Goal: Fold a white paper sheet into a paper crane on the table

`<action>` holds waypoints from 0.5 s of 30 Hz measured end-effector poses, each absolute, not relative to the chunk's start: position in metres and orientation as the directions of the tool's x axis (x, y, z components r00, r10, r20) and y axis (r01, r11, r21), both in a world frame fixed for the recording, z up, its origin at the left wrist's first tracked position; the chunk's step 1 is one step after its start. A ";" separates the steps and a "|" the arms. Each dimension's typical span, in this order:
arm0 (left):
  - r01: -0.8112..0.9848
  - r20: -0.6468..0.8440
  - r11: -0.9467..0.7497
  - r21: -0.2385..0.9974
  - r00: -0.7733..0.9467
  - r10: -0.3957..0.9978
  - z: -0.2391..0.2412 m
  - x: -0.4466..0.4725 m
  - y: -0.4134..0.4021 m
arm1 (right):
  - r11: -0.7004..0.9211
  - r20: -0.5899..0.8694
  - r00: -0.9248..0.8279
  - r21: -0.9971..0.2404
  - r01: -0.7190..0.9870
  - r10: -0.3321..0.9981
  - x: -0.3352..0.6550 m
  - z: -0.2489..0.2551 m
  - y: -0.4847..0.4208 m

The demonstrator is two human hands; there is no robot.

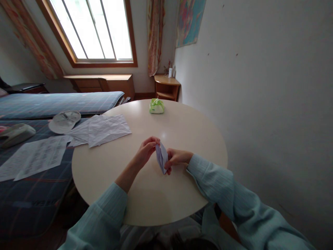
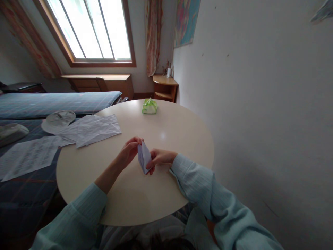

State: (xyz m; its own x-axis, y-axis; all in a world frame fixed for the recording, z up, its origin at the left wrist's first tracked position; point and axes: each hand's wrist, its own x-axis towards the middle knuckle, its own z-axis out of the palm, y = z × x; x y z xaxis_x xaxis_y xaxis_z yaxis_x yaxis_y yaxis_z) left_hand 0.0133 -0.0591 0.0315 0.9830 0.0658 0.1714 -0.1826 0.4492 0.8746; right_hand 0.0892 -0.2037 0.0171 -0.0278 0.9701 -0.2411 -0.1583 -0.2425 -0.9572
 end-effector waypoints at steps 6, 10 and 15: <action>-0.176 0.174 0.447 0.877 0.984 0.046 0.028 0.013 -0.056 | -0.238 -0.238 -0.022 -0.959 -0.152 0.971 0.089 0.017 -0.204; -0.172 0.171 0.445 0.879 0.984 0.043 0.028 0.013 -0.055 | -0.235 -0.232 -0.032 -0.961 -0.147 0.972 0.090 0.016 -0.204; -0.161 0.154 0.449 0.879 0.987 0.053 0.028 0.013 -0.056 | -0.235 -0.233 -0.037 -0.962 -0.137 0.972 0.090 0.016 -0.204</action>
